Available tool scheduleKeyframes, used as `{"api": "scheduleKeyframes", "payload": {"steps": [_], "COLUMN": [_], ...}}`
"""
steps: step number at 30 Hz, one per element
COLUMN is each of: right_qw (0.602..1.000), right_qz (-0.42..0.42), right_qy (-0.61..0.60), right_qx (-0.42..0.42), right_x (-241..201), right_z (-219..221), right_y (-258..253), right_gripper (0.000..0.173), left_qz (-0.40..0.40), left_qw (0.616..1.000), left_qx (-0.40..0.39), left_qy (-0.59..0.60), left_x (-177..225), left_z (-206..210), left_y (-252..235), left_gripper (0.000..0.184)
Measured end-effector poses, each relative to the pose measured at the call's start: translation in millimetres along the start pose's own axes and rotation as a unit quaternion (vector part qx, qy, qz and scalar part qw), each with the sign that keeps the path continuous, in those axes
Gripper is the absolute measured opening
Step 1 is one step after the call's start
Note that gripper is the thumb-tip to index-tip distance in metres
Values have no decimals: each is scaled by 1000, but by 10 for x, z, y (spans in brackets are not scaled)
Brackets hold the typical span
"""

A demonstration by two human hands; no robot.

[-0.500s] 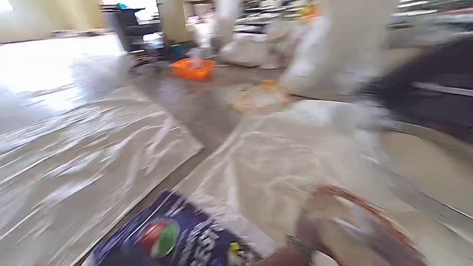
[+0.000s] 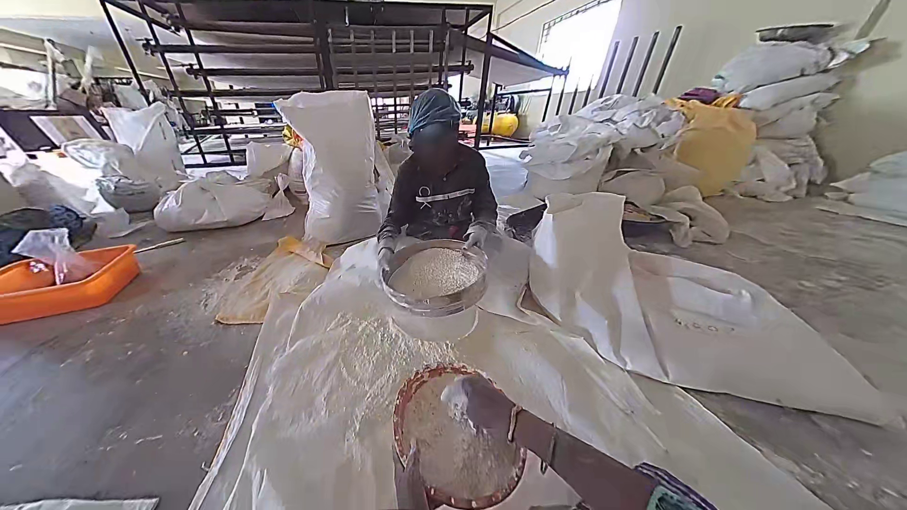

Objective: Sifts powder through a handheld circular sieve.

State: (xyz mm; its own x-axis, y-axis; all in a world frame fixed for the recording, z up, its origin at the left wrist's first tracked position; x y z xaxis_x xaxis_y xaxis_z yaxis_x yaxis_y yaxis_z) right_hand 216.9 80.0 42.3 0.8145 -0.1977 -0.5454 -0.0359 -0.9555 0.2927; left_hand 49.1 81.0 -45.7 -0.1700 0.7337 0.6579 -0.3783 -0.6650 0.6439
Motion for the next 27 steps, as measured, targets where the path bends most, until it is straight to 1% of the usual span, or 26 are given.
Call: {"api": "scheduleKeyframes", "payload": {"steps": [1, 3, 6, 8, 10, 12, 14, 16, 18, 20, 22, 24, 25, 26, 27], "right_qw": [1000, 1000, 998, 993, 985, 976, 973, 980, 990, 994, 995, 996, 996, 998, 999], "right_qz": [8, -10, -51, -86, -112, -148, -132, -111, -100, -83, -51, -14, -9, -12, -18], "right_qy": [7, 29, 13, 16, 34, 66, 88, 93, 75, 66, 75, 71, 59, 36, 11], "right_qx": [14, 4, -30, -74, -126, -142, -167, -137, -67, -26, -33, -59, -62, -55, -48], "right_x": [30, -5, -135, -302, -460, -530, -532, -480, -397, -341, -234, -66, -2, 23, 12], "right_z": [-62, -18, 268, 498, 695, 792, 768, 552, 262, 30, -29, 50, 120, 195, 261], "right_y": [-35, -155, -336, -360, -261, -140, -20, 30, 18, 11, -14, -69, -106, -148, -193], "right_gripper": [40, 50, 58, 53, 45, 37, 35, 29, 30, 38, 47, 68, 78, 84, 87], "left_qz": [-1, 1, 8, 18, 20, 16, 14, 9, 8, 5, 7, 8, 5, 5, 5], "left_qw": [1000, 1000, 1000, 1000, 1000, 1000, 1000, 1000, 1000, 1000, 1000, 1000, 1000, 1000, 1000], "left_qx": [1, 3, -13, -15, -15, -12, -8, -10, -5, -3, -5, -5, -9, -17, -22], "left_qy": [8, 17, 17, 11, 5, 11, 5, -13, -16, -5, 0, 7, 14, 16, 19], "left_x": [1, 1, -7, -10, -30, -51, -37, 15, 50, 47, 52, 68, 59, 50, 49], "left_z": [0, -1, 40, 18, -20, -24, -10, 25, 16, -5, -2, 11, 14, 15, 17], "left_y": [-4, -6, -21, -63, -105, -106, -75, -34, -26, -48, -54, -25, -21, -24, -26], "left_gripper": [60, 59, 57, 57, 57, 55, 54, 55, 56, 56, 57, 56, 56, 56, 56]}}
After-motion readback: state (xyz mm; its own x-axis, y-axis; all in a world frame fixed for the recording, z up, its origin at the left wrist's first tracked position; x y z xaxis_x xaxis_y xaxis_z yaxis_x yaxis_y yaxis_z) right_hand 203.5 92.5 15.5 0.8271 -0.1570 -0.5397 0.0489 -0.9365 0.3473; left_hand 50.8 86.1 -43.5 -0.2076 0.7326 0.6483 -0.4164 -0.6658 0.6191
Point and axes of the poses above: each hand's wrist, its own y-axis away from the middle knuckle, its own z-axis out of the palm, x = y × z, the point moved 10 cm from there along -y, towards the middle knuckle, and after that the axes turned 14 degrees about -z, right-handed, at the moved point
